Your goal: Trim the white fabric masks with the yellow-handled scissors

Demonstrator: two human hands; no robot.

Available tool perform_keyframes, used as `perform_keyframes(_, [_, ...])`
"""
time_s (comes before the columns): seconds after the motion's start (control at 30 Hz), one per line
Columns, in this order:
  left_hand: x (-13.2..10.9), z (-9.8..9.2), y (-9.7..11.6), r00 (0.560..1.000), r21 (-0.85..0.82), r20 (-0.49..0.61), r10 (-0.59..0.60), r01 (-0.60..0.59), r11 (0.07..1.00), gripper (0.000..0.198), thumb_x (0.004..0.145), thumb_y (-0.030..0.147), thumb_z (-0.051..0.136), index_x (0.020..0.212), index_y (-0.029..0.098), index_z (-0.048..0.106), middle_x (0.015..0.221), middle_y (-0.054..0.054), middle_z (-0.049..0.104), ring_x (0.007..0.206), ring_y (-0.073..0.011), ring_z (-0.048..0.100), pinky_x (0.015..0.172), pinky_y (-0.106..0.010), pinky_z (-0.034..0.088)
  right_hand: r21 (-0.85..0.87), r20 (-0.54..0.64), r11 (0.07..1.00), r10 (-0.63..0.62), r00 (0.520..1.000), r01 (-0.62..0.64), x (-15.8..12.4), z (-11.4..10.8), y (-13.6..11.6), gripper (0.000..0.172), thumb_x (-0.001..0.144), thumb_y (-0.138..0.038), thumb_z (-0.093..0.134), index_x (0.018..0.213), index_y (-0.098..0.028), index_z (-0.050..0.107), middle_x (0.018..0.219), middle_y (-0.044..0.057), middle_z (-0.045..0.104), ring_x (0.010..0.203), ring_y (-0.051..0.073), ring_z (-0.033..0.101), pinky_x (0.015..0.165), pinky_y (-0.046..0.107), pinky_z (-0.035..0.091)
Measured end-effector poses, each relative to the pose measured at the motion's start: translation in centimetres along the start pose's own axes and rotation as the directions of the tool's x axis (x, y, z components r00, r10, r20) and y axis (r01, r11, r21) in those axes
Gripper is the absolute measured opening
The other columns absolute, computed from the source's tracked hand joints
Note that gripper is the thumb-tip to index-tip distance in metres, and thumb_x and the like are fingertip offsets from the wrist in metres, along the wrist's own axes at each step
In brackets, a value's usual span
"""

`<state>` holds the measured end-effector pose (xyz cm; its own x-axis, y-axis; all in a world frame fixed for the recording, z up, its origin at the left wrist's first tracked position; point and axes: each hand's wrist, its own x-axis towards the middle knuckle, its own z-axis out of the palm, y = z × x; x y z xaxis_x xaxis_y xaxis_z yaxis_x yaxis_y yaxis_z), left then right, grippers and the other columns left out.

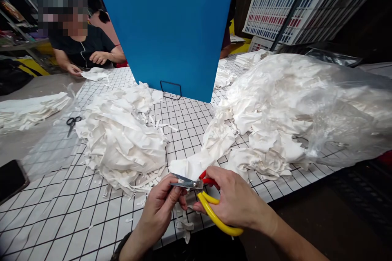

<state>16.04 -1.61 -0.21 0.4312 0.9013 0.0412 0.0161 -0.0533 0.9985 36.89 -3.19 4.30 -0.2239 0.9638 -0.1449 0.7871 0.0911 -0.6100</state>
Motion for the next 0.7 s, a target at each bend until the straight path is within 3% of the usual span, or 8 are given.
perform_keyframes(0.2, [0.14, -0.26, -0.15, 0.999, 0.008, 0.033, 0.010, -0.010, 1.000, 0.022, 0.098, 0.030, 0.045, 0.087, 0.018, 0.060, 0.081, -0.001, 0.055, 0.064, -0.0120, 0.059, 0.066, -0.026, 0.046, 0.012, 0.023, 1.000, 0.022, 0.999, -0.023, 0.07, 0.17, -0.04, 0.037, 0.071, -0.053, 0.071, 0.079, -0.022, 0.052, 0.071, -0.003, 0.056, 0.062, 0.014, 0.047, 0.055, 0.026, 0.035])
perform_keyframes(0.47, [0.01, -0.28, -0.11, 0.999, 0.018, 0.033, 0.002, -0.003, 1.000, 0.023, 0.098, 0.029, 0.045, 0.086, 0.018, 0.061, 0.080, -0.002, 0.056, 0.067, -0.0122, 0.058, 0.066, -0.025, 0.046, 0.005, -0.024, 1.000, -0.018, 1.000, 0.018, 0.01, 0.75, 0.40, 0.022, 0.073, -0.035, 0.070, 0.074, -0.022, 0.052, 0.066, -0.004, 0.055, 0.060, 0.013, 0.045, 0.055, 0.025, 0.034])
perform_keyframes(0.7, [0.08, -0.32, 0.02, 0.998, 0.000, 0.059, -0.024, 0.024, 1.000, 0.024, 0.097, 0.029, 0.045, 0.085, 0.017, 0.062, 0.081, -0.003, 0.055, 0.065, -0.0118, 0.057, 0.064, -0.024, 0.046, -0.053, -0.064, 0.995, -0.085, 0.994, 0.081, 0.10, 0.57, 0.81, 0.023, 0.071, -0.033, 0.070, 0.071, -0.022, 0.050, 0.062, -0.005, 0.052, 0.055, 0.011, 0.042, 0.052, 0.024, 0.031])
